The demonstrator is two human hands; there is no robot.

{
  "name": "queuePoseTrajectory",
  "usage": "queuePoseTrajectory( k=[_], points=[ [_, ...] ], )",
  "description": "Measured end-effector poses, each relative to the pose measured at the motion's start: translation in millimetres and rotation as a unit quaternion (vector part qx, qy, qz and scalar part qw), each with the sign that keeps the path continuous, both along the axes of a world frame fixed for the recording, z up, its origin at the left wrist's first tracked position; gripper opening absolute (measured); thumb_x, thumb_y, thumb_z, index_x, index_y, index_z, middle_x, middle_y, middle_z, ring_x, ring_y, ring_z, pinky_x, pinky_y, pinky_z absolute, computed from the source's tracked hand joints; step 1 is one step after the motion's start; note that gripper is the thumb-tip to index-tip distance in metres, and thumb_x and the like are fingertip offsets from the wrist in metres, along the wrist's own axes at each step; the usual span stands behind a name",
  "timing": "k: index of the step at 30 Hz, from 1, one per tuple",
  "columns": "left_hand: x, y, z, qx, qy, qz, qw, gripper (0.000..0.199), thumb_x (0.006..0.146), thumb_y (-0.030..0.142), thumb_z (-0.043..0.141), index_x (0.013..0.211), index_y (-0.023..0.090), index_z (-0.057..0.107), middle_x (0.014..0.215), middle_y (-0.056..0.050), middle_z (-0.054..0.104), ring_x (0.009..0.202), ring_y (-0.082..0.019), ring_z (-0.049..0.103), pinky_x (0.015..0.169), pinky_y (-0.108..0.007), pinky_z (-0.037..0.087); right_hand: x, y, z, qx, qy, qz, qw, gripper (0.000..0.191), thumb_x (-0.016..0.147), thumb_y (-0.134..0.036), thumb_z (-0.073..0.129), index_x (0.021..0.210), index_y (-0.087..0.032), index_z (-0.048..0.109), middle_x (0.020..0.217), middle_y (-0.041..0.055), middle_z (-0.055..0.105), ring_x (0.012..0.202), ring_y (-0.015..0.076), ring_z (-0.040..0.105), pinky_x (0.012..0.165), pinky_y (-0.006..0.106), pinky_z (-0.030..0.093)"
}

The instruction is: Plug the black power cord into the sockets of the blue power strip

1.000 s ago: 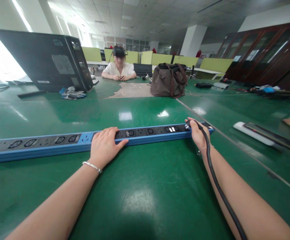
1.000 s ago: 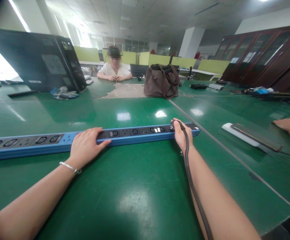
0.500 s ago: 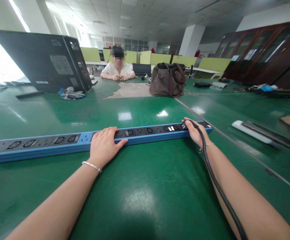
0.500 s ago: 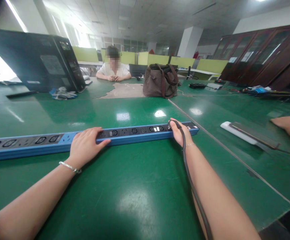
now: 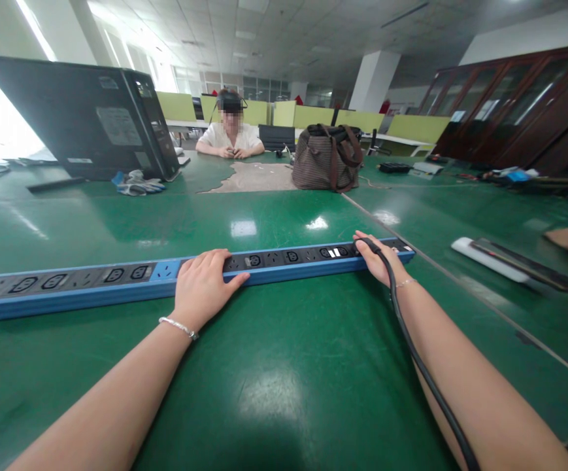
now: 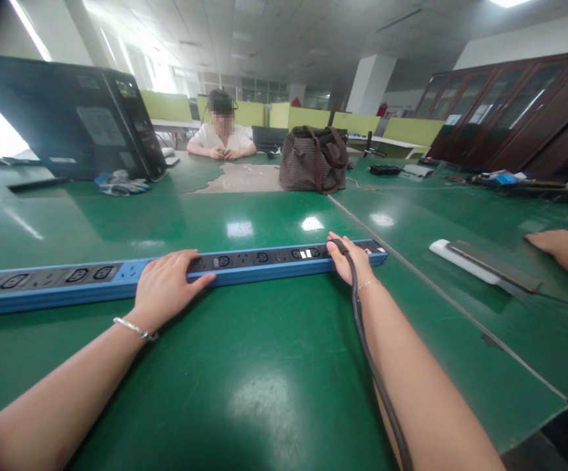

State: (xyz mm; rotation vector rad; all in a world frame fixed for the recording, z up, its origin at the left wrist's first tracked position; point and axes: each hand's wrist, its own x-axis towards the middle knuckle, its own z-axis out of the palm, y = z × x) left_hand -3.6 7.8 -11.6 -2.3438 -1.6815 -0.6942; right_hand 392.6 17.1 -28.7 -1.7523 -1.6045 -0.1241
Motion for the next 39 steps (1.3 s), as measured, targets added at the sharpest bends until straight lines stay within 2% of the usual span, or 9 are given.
queuePoseTrajectory(
  k=[3,10,18,25,30,35,39],
  points=[
    [0.0,-0.1,0.3,0.002,-0.003,-0.001,1.0,0.054,0.084,0.06,0.046,0.117,0.019,0.055,0.12,-0.012,0.063,0.114,-0.029,0.055,0.095,-0.044,0.039,-0.1,-0.5,-2.5,-0.023,-0.028,-0.007,0.999,0.051,0.088,-0.053,0.039,0.125,-0.025,0.06,0.121,0.007,0.066,0.125,0.0312,0.049,0.103,0.054,0.035],
    [-0.4,-0.3,-0.2,0.01,0.001,-0.003,1.0,0.052,0.084,0.06,0.045,0.116,0.019,0.056,0.119,-0.012,0.064,0.113,-0.029,0.056,0.096,-0.043,0.039,-9.1,-13.9,-5.6,0.003,-0.085,-0.023,0.996,0.051,0.09,-0.047,0.037,0.132,-0.023,0.053,0.132,0.0082,0.058,0.132,0.0289,0.041,0.104,0.054,0.034],
    [0.1,-0.6,0.6,0.005,-0.001,-0.002,1.0,0.052,0.083,0.059,0.047,0.116,0.02,0.056,0.12,-0.012,0.064,0.113,-0.029,0.055,0.096,-0.044,0.039,-21.9,-8.0,1.5,-0.006,-0.015,-0.092,0.996,0.039,0.087,-0.042,0.041,0.11,-0.028,0.068,0.113,0.0061,0.069,0.119,0.0272,0.054,0.106,0.055,0.029],
    [0.0,-0.8,0.7,0.005,-0.005,-0.006,1.0,0.052,0.084,0.059,0.047,0.116,0.019,0.056,0.119,-0.013,0.064,0.113,-0.029,0.056,0.096,-0.044,0.038,-17.7,-15.8,1.3,0.03,-0.033,-0.015,0.999,0.04,0.088,-0.043,0.041,0.117,-0.028,0.064,0.119,0.0042,0.067,0.117,0.0261,0.056,0.104,0.052,0.032],
    [0.6,-1.8,1.4,0.007,-0.001,-0.004,1.0,0.052,0.084,0.059,0.046,0.116,0.019,0.056,0.119,-0.012,0.064,0.113,-0.029,0.056,0.096,-0.043,0.039,-22.9,-17.3,3.6,0.048,-0.016,-0.028,0.998,0.039,0.087,-0.044,0.041,0.108,-0.024,0.068,0.115,0.0055,0.069,0.113,0.0257,0.059,0.104,0.048,0.032],
    [0.2,-1.0,1.0,0.006,0.004,0.0,1.0,0.051,0.084,0.059,0.046,0.116,0.02,0.055,0.119,-0.012,0.064,0.114,-0.028,0.055,0.096,-0.043,0.039,-24.6,-14.2,5.7,0.043,0.031,-0.045,0.998,0.035,0.084,-0.042,0.042,0.099,-0.026,0.07,0.105,0.0029,0.072,0.104,0.0244,0.063,0.104,0.047,0.032],
    [-0.2,0.1,0.6,0.008,0.008,0.002,1.0,0.051,0.084,0.059,0.047,0.115,0.021,0.056,0.119,-0.011,0.064,0.113,-0.028,0.056,0.096,-0.043,0.039,-25.1,-13.6,2.7,0.047,0.054,-0.036,0.997,0.035,0.084,-0.042,0.042,0.097,-0.026,0.07,0.104,0.0026,0.073,0.104,0.0234,0.063,0.104,0.046,0.032]
  ],
)
